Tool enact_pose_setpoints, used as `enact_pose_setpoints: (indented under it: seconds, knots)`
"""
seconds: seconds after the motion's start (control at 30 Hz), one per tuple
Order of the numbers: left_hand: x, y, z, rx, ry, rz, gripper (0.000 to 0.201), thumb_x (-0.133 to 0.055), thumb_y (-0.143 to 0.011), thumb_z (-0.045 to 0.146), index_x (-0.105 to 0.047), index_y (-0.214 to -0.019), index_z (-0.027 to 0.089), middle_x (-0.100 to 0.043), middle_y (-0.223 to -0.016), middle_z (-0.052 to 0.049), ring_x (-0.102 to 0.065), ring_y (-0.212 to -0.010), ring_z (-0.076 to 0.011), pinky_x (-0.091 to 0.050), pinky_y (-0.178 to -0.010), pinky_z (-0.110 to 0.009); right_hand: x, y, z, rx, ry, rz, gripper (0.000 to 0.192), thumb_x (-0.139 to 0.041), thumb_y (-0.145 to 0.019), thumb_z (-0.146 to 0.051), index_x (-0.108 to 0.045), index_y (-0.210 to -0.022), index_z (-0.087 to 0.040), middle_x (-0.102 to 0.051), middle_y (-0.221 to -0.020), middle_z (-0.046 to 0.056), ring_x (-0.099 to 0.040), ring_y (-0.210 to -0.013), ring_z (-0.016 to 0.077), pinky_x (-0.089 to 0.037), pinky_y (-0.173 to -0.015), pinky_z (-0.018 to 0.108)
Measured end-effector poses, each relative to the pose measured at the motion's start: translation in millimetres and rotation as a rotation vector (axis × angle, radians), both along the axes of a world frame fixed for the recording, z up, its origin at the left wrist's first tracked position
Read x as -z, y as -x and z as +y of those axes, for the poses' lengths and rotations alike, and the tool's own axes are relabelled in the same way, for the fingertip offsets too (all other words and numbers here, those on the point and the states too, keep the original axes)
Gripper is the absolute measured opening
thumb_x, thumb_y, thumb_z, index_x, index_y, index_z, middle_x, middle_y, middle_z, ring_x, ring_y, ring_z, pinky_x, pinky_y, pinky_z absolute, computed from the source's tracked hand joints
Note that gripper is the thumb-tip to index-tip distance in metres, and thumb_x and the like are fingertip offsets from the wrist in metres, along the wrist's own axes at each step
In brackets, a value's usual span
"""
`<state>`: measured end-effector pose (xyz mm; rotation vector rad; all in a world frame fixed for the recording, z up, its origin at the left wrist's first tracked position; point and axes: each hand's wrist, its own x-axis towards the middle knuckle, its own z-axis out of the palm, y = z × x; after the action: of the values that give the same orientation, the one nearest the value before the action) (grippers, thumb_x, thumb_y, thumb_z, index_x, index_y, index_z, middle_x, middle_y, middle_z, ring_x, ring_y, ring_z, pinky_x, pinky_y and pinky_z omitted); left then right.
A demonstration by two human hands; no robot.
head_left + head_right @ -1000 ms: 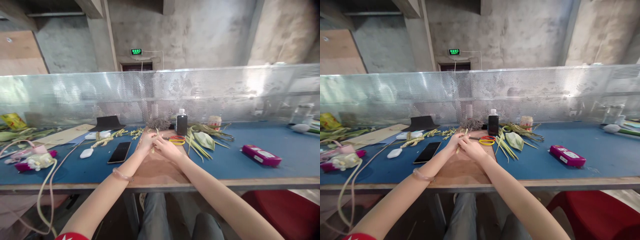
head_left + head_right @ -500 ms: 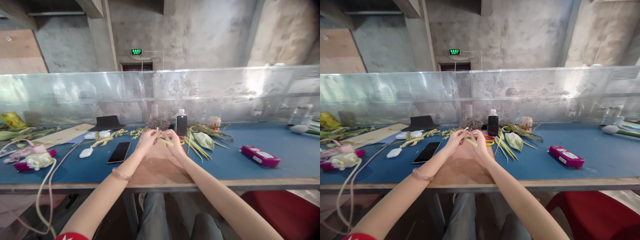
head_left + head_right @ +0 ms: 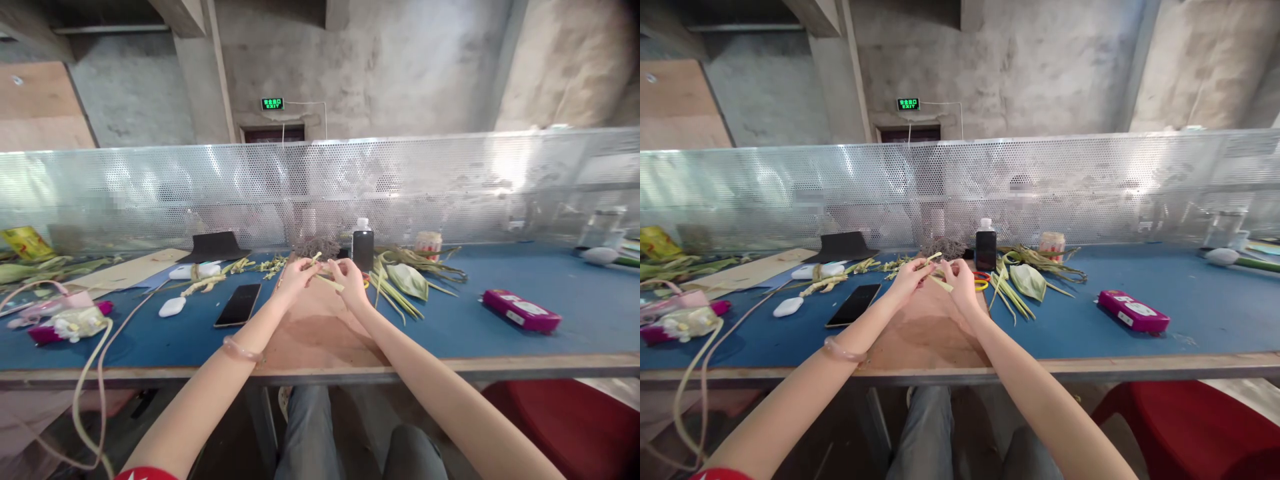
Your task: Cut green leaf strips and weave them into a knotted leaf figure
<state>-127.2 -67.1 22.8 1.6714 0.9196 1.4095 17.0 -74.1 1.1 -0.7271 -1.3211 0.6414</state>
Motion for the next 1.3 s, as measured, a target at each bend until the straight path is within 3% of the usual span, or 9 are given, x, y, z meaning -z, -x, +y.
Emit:
enact_pose_setpoints:
  seconds: [0.2,0.33,0.43,0.53,0.6,0.7,0.9,1.2,1.3]
  knots:
    - [1.8,5,6,-0.091,0.028,0.032,0.032,-0.068,-0.068,0.046,-0.063,-0.077,0.016,-0.048,-0.056,0.004,-0.035,-0.042,-0.0057,-0.023,-0.04,-0.02,-6.4,-9,1,-0.181,0.051,0.005,0.038,-0.05,-0.079,-0.04,-0.054,-0.11,-0.02,-0.065,-0.074,0.001,-0.057,-0.051,0.0134,-0.04,-0.037,0.022]
    - [2.2,7,7,-0.119,0.022,0.086,0.034,-0.065,-0.071,0.048,-0.063,-0.081,0.016,-0.051,-0.058,0.002,-0.036,-0.042,-0.0066,-0.024,-0.04,-0.02,-7.2,-12,-1,-0.288,0.044,-0.095,0.04,-0.063,-0.067,-0.033,-0.062,-0.104,-0.017,-0.069,-0.082,0.005,-0.06,-0.056,0.0148,-0.04,-0.036,0.021]
    - [2.4,8,8,-0.129,-0.017,0.164,0.035,-0.063,-0.072,0.048,-0.064,-0.083,0.015,-0.053,-0.06,0.002,-0.036,-0.043,-0.0071,-0.024,-0.041,-0.02,-5.4,-13,0,-0.257,0.036,-0.145,0.03,-0.066,-0.068,-0.034,-0.068,-0.092,-0.015,-0.069,-0.079,0.005,-0.061,-0.057,0.0156,-0.043,-0.04,0.023]
    - [1.3,7,5,-0.103,-0.085,0.266,0.035,-0.065,-0.071,0.049,-0.066,-0.08,0.016,-0.056,-0.062,0.002,-0.041,-0.048,-0.0085,-0.029,-0.046,-0.02,-5.0,-16,4,-0.146,0.022,-0.165,0.022,-0.066,-0.076,-0.033,-0.068,-0.086,-0.014,-0.068,-0.081,0.004,-0.062,-0.068,0.016,-0.051,-0.058,0.029]
    - [-0.1,6,2,-0.073,-0.126,0.334,0.036,-0.065,-0.071,0.05,-0.067,-0.082,0.016,-0.059,-0.065,0.001,-0.045,-0.051,-0.0098,-0.032,-0.05,-0.021,-5.7,-19,7,-0.075,0.02,-0.181,0.018,-0.063,-0.083,-0.03,-0.065,-0.089,-0.013,-0.066,-0.091,0.004,-0.062,-0.081,0.0163,-0.052,-0.072,0.033]
    - [-2.5,4,-1,-0.033,-0.173,0.419,0.036,-0.062,-0.075,0.049,-0.068,-0.089,0.016,-0.063,-0.072,0.0,-0.049,-0.055,-0.0117,-0.036,-0.056,-0.022,-6.3,-23,10,-0.045,0.038,-0.217,0.018,-0.057,-0.089,-0.03,-0.061,-0.098,-0.015,-0.062,-0.103,0.005,-0.06,-0.09,0.017,-0.051,-0.079,0.037]
    - [-1.8,3,0,0.023,-0.241,0.522,0.022,-0.064,-0.076,0.035,-0.069,-0.09,0.02,-0.07,-0.088,-0.001,-0.061,-0.08,-0.0175,-0.041,-0.076,-0.026,-2.7,-22,5,-0.153,0.111,-0.219,0.023,-0.056,-0.09,-0.031,-0.06,-0.104,-0.013,-0.062,-0.102,0.005,-0.062,-0.087,0.0174,-0.053,-0.076,0.036]
    - [-2.7,-2,-5,0.07,-0.257,0.565,0.024,-0.067,-0.074,0.039,-0.069,-0.088,0.019,-0.069,-0.089,-0.003,-0.061,-0.082,-0.0189,-0.042,-0.073,-0.026,-2.3,-20,8,-0.235,0.168,-0.005,0.022,-0.057,-0.089,-0.028,-0.056,-0.106,-0.013,-0.062,-0.094,0.004,-0.062,-0.077,0.0141,-0.053,-0.067,0.031]
    - [-4.5,-3,-9,0.075,-0.238,0.552,0.026,-0.066,-0.074,0.039,-0.068,-0.088,0.018,-0.069,-0.085,-0.003,-0.06,-0.078,-0.0183,-0.042,-0.067,-0.025,-4.1,-18,7,-0.229,0.126,0.069,0.033,-0.062,-0.083,-0.026,-0.05,-0.112,-0.016,-0.061,-0.083,0.0,-0.062,-0.07,0.0136,-0.053,-0.063,0.029]
